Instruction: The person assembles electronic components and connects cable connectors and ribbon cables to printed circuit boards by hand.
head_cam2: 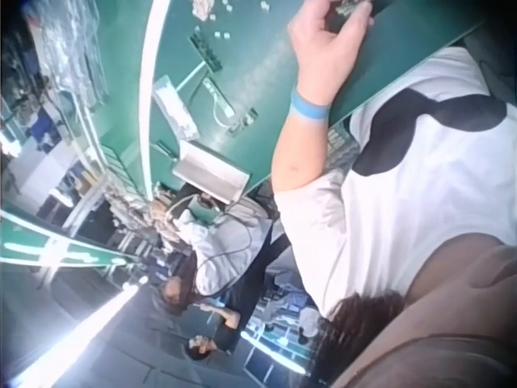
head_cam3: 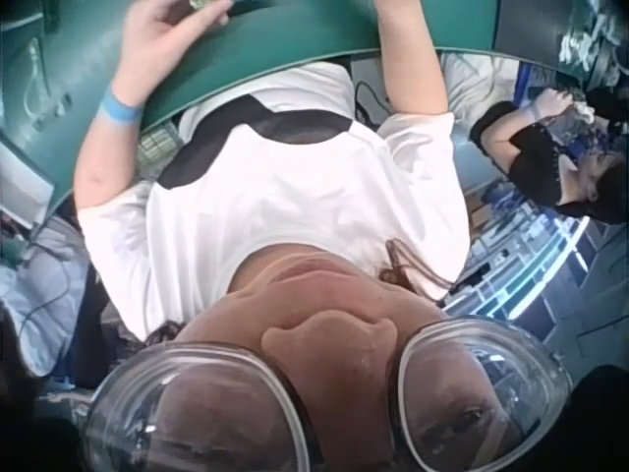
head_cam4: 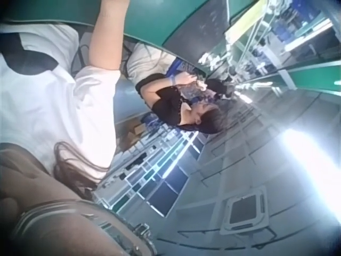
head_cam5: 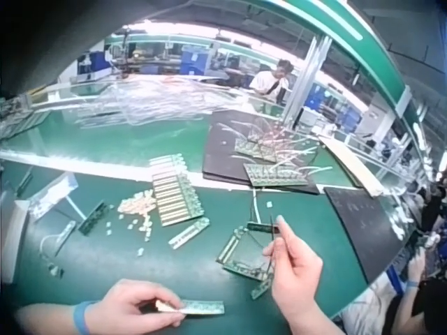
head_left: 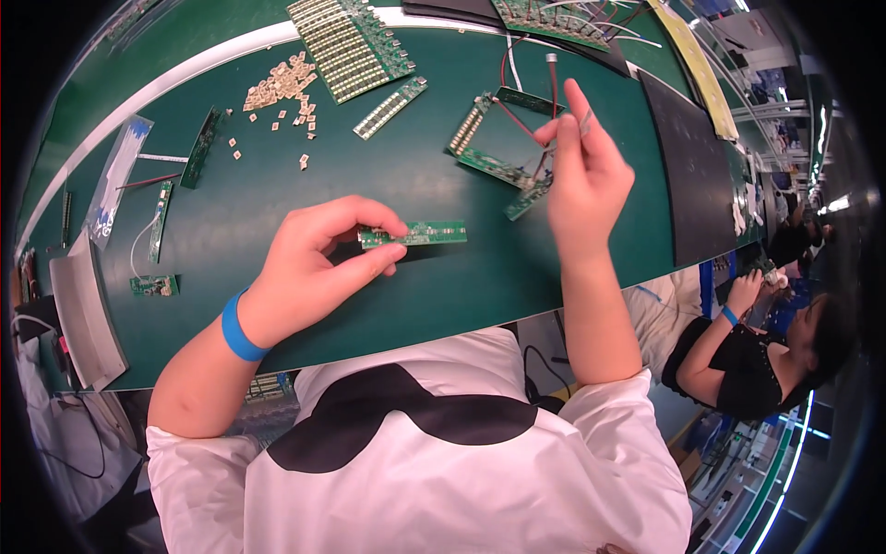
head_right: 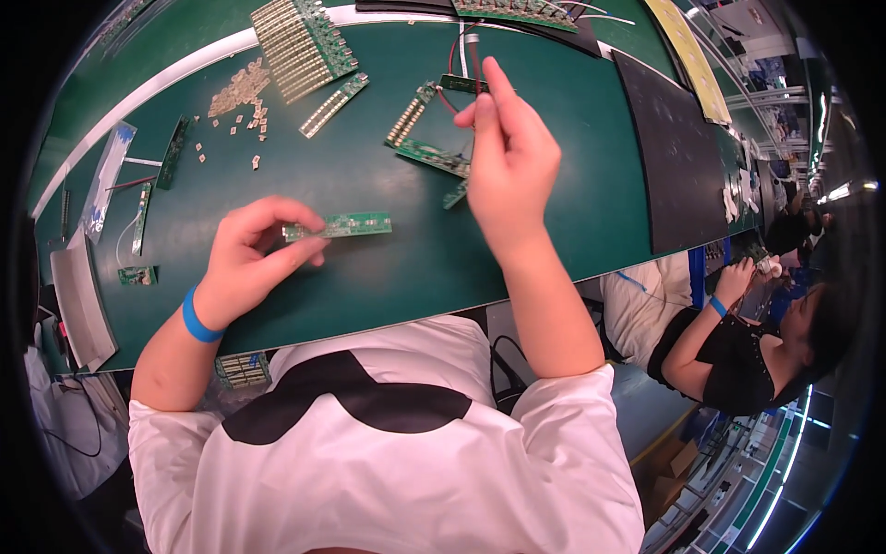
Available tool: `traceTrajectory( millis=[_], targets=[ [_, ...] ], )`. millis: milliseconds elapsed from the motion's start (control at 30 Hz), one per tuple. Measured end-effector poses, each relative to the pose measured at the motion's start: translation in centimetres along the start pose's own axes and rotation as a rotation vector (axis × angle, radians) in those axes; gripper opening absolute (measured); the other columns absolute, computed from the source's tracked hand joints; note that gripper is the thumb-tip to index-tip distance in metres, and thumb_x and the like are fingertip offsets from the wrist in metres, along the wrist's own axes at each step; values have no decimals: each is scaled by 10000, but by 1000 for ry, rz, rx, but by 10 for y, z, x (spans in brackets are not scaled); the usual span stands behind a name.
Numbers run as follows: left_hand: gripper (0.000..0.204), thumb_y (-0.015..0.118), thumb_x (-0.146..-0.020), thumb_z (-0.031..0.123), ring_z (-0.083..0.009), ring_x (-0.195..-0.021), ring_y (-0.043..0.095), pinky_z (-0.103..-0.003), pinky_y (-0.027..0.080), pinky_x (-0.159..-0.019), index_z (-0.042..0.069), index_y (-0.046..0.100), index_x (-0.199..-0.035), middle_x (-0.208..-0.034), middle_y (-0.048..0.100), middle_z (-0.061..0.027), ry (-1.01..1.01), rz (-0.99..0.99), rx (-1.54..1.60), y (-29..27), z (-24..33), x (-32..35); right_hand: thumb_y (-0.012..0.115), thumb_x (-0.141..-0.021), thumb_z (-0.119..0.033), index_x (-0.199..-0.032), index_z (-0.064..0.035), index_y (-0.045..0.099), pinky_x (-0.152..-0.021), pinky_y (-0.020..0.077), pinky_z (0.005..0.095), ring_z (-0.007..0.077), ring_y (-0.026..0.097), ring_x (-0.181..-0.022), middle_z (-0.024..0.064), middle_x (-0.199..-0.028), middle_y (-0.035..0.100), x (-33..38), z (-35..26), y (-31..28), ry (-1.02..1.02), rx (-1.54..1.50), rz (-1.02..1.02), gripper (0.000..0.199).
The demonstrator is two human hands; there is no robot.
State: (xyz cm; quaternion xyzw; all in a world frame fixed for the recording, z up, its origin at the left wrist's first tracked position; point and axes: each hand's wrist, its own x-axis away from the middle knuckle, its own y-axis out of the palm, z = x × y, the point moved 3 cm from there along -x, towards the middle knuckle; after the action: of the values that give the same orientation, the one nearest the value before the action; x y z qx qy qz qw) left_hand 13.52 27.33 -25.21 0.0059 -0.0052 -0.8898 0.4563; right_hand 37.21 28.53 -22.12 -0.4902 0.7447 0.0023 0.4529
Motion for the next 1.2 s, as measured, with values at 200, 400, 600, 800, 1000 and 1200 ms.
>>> traceTrajectory(
  millis=[200, 400, 600, 800, 1000, 1200],
  targets=[
    [148, 616, -822, -31, -120, -723, 610, -221, 489, -656, -23, 593, -968, -887, 594, -57, -23, 150, 147, -10, -2, -4, 554, -905, -88, -1174, 57, 557, -508, 315, 181, -1, 397, -640, -35, -783, 507, -24, 5, 9, 156, -275, -290, 306],
    [171, 622, -817, -33, -121, -724, 613, -213, 474, -622, -36, 584, -984, -901, 584, -72, -17, 258, 194, -19, -5, -5, 486, -846, -22, -1298, 40, 433, -539, 338, 207, 47, 403, -642, 0, -797, 467, -47, 29, 10, 521, -894, -544, 459],
    [175, 623, -817, -32, -123, -717, 612, -210, 471, -623, -37, 584, -987, -898, 581, -69, -21, 266, 207, -17, -6, -6, 483, -831, -15, -1362, 21, 348, -642, 415, 215, 138, 550, -797, 162, -1154, 535, -68, 39, -16, 168, -479, -469, 549],
    [173, 621, -816, -36, -125, -720, 610, -213, 476, -631, -39, 580, -984, -910, 582, -70, -13, 274, 197, -16, -6, -5, 488, -794, 68, -1234, 3, 482, -684, 443, 207, 124, 582, -847, 106, -1164, 538, -38, 51, -58, 171, -228, -18, 445],
    [172, 593, -829, -39, -129, -710, 603, -222, 480, -631, -40, 566, -998, -914, 597, -91, 41, 419, 188, -26, -5, -5, 636, -765, -114, -1177, -41, 546, -883, 419, 343, 261, 495, -1007, 127, -1143, 518, 19, 40, -36, 281, 372, -643, 427],
    [171, 599, -834, -3, -110, -687, 585, -208, 459, -637, -34, 568, -999, -894, 604, -94, -1, 430, 172, -28, -7, -9, 703, -742, -172, -947, -56, 642, -854, 394, 370, 267, 527, -944, 84, -979, 594, 12, 51, 2, 187, 304, -515, 244]
  ],
)
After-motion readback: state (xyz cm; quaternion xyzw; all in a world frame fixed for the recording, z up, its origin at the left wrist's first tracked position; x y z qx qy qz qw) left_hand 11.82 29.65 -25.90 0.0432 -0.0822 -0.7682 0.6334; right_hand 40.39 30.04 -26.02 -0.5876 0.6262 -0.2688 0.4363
